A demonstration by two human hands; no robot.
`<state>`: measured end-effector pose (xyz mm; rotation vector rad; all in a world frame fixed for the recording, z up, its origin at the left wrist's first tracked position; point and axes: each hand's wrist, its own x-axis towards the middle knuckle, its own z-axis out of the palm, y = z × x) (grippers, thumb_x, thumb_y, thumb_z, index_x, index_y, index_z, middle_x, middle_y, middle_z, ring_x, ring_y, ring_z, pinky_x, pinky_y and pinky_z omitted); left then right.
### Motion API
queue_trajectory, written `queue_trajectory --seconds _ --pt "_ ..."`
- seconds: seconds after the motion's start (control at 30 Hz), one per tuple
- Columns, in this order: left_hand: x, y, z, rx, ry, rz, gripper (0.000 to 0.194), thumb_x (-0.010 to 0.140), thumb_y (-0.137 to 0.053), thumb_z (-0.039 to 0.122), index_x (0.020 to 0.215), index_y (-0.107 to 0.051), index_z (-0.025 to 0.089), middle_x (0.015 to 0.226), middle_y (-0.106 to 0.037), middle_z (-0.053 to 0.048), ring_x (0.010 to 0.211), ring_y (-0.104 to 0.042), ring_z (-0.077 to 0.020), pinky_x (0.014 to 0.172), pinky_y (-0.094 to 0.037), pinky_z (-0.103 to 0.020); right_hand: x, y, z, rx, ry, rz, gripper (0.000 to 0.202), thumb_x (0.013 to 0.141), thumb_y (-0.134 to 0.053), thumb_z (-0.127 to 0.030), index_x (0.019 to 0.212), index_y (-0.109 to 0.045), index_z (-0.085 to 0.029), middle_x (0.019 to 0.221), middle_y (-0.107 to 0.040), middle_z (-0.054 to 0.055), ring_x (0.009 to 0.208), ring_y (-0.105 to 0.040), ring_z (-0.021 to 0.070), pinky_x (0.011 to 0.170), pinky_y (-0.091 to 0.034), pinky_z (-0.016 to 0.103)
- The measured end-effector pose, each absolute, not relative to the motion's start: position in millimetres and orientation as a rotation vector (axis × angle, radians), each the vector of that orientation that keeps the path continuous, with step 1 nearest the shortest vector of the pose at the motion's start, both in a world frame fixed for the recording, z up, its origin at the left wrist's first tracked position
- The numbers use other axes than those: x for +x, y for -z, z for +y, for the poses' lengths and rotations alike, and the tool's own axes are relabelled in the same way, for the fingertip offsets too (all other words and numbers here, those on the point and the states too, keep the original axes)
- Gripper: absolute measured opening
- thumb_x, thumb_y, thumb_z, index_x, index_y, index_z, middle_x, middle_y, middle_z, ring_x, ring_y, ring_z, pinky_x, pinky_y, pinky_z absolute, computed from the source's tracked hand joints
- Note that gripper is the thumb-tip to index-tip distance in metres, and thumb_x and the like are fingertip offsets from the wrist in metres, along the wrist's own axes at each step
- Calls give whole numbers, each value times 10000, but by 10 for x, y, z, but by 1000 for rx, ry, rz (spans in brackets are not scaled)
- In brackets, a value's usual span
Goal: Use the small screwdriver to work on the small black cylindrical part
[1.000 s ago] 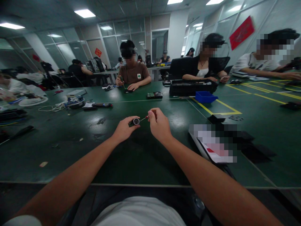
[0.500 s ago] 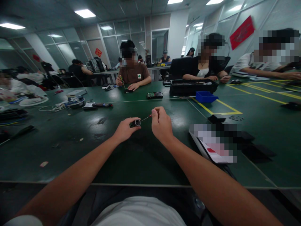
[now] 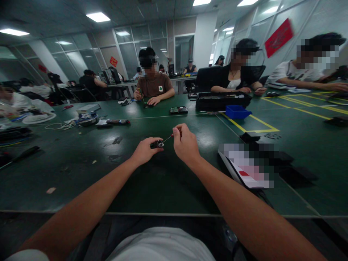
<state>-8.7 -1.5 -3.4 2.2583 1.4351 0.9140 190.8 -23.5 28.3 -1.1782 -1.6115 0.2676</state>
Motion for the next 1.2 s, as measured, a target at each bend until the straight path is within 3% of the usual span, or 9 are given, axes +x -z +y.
queue_trajectory --seconds 0.37,0.53,0.73,0.93,1.2 --pt "-97 45 9 2083 -1031 1359 340 840 -722 271 1172 -681 207 1175 -710 -63 1109 -640 -231 1008 -468 -371 1945 -293 -204 -1256 -224 -1551 212 985 -415 -393 894 -541 -248 785 -686 59 719 -614 235 658 -379 355" --pt "-94 56 74 1892 -1175 1334 280 862 -680 280 1123 -655 179 1118 -702 -80 1034 -654 -213 975 -487 -365 1955 -312 -213 -1267 -234 -1553 214 982 -417 -380 916 -557 -232 817 -692 69 743 -623 240 674 -387 359" --pt "-161 47 131 1685 -1236 1307 372 919 -559 294 1271 -523 176 1046 -666 -77 861 -645 -170 841 -513 -333 1960 -316 -218 -1261 -260 -1568 220 985 -413 -383 924 -557 -228 793 -677 57 733 -617 228 672 -380 349" --pt "-158 -41 18 2150 -915 1551 282 888 -646 411 1072 -645 198 1008 -693 -69 919 -643 -222 837 -491 -360 1940 -323 -236 -1262 -269 -1581 230 984 -410 -390 923 -554 -222 771 -665 50 704 -609 217 675 -386 343" --pt "-53 55 17 2498 -321 1637 388 947 -554 389 1286 -640 222 1213 -673 -123 1081 -641 -293 848 -502 -394 1931 -323 -239 -1247 -290 -1598 240 987 -409 -400 920 -555 -222 758 -659 49 686 -599 209 660 -382 335"
